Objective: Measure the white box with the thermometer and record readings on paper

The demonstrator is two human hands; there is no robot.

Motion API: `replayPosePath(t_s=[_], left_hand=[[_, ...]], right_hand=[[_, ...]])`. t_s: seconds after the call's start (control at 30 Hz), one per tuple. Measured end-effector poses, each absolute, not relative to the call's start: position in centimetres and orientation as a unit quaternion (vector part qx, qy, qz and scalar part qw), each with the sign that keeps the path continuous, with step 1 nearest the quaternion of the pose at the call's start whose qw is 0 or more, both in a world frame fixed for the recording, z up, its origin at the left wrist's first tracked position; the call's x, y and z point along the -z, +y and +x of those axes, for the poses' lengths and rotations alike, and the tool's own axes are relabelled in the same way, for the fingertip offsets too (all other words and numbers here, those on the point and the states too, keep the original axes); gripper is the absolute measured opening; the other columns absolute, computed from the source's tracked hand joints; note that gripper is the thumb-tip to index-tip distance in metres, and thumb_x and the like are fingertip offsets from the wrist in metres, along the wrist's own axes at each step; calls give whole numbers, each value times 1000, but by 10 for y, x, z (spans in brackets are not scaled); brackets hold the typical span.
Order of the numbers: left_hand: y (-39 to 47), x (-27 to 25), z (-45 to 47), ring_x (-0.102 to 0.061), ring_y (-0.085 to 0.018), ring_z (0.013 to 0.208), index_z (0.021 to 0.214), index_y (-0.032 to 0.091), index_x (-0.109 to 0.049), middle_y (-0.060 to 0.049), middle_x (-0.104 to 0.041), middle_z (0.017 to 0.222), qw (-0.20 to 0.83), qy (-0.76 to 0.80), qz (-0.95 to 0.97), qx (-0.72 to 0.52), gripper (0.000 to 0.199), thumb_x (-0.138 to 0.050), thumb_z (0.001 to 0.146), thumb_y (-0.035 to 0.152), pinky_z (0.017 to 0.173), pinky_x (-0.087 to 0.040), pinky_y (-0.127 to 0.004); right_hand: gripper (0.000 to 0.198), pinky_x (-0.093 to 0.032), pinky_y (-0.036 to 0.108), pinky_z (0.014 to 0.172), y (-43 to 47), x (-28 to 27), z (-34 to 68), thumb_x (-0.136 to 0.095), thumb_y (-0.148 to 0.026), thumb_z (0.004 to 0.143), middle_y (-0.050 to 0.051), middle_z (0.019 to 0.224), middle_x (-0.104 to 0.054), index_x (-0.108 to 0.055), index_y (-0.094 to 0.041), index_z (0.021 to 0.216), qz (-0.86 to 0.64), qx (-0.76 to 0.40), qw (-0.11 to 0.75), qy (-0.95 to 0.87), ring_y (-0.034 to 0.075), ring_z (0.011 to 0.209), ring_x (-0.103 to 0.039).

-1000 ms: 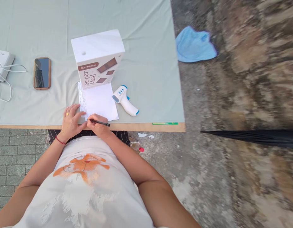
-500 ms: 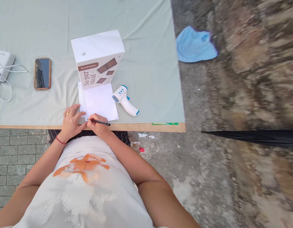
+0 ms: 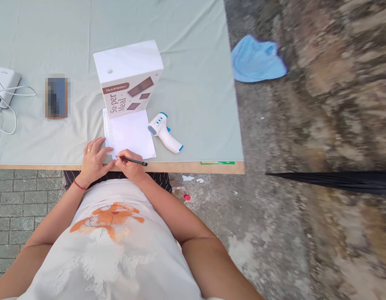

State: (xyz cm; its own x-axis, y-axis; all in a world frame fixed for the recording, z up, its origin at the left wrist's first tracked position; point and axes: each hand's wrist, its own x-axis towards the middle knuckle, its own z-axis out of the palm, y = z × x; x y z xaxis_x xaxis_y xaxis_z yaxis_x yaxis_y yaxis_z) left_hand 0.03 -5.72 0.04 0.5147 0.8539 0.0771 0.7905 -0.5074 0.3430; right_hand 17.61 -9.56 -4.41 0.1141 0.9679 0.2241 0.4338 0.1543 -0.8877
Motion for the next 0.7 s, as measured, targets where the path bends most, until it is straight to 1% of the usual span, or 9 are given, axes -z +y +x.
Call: replayPosePath(t_s=[0.17, 0.37, 0.7], left_hand=[[-57, 2, 0, -48, -39, 146, 117, 23, -70, -17, -56, 151, 121, 474, 863, -130, 32, -68, 91, 41, 123, -31, -59], [-58, 7, -1, -52, -39, 143, 115, 21, -72, -18, -59, 148, 95, 461, 869, -154, 33, -70, 90, 41, 121, -34, -57], [-57, 7, -1, -52, -39, 143, 116, 21, -72, -18, -59, 148, 94, 461, 869, -154, 34, -74, 88, 41, 121, -34, -57]], right_hand=[[9, -47, 27, 61, -95, 46, 175, -57, -24, 84, -3, 66, -63, -58, -25, 75, -579, -273, 468, -609, 13, 57, -53], [8, -48, 27, 62, -97, 46, 177, -58, -25, 85, -3, 67, -64, -59, -25, 77, -582, -286, 470, -599, 13, 58, -53], [9, -46, 27, 62, -96, 49, 175, -57, -25, 84, -3, 65, -62, -59, -25, 75, -578, -275, 463, -613, 13, 57, -53]])
